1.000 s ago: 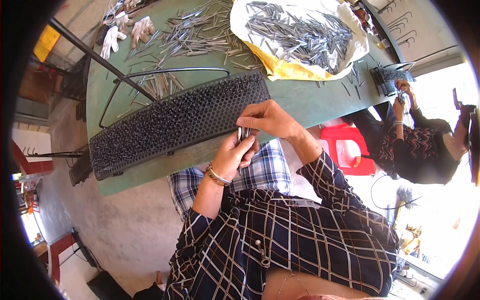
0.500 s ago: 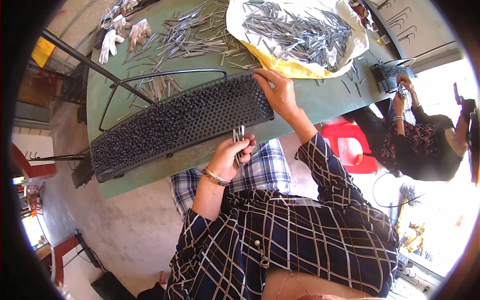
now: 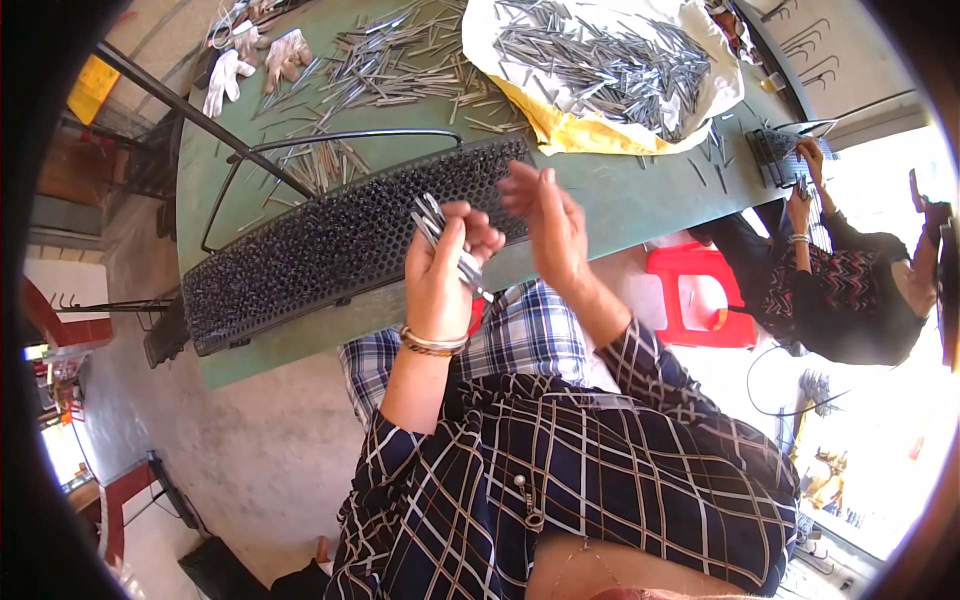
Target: Manually inserting small metal pins into a perforated metal sheet on a workbench.
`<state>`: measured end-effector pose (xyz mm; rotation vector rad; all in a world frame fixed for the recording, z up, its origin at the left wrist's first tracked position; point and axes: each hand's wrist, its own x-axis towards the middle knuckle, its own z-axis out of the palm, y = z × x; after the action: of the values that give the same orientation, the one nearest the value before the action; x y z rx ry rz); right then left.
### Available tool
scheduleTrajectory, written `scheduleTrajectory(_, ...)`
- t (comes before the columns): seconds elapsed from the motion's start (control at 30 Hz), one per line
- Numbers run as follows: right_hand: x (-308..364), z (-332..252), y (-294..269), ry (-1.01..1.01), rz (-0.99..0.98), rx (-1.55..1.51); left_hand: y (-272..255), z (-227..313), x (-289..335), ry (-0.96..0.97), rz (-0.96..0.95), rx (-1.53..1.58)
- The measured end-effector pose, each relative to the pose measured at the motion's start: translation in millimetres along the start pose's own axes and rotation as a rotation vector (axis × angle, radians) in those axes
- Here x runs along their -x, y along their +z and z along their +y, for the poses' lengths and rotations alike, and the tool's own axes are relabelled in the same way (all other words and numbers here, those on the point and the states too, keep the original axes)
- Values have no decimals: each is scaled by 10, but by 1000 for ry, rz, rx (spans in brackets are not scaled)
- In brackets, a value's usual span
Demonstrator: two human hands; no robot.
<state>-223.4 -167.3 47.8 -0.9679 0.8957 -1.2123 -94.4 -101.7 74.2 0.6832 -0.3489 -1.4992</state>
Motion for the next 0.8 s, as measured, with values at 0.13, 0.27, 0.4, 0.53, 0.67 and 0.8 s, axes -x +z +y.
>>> scheduleTrajectory(0.13, 274, 142, 436, 341, 85, -723, 21, -356, -61, 286, 39, -429)
scheduleTrajectory(0.27, 296, 80, 467, 343, 192, -550, -32, -502, -17, 450, 42, -474)
scheduleTrajectory(0.4, 348, 147, 343, 396, 38, -319, -139, -560, 21, 415, 156, -466)
scheduleTrajectory(0.53, 173, -211, 184, 335, -212, 85, -228, -325, 3, 157, -66, -324)
scheduleTrajectory(0.67, 38, -380, 107, 273, -333, 360, -176, -262, 120, -96, -105, -449)
scheduleTrajectory(0.8, -80, -252, -84, 153, -344, 418, -216, -305, 133, -239, -132, -375)
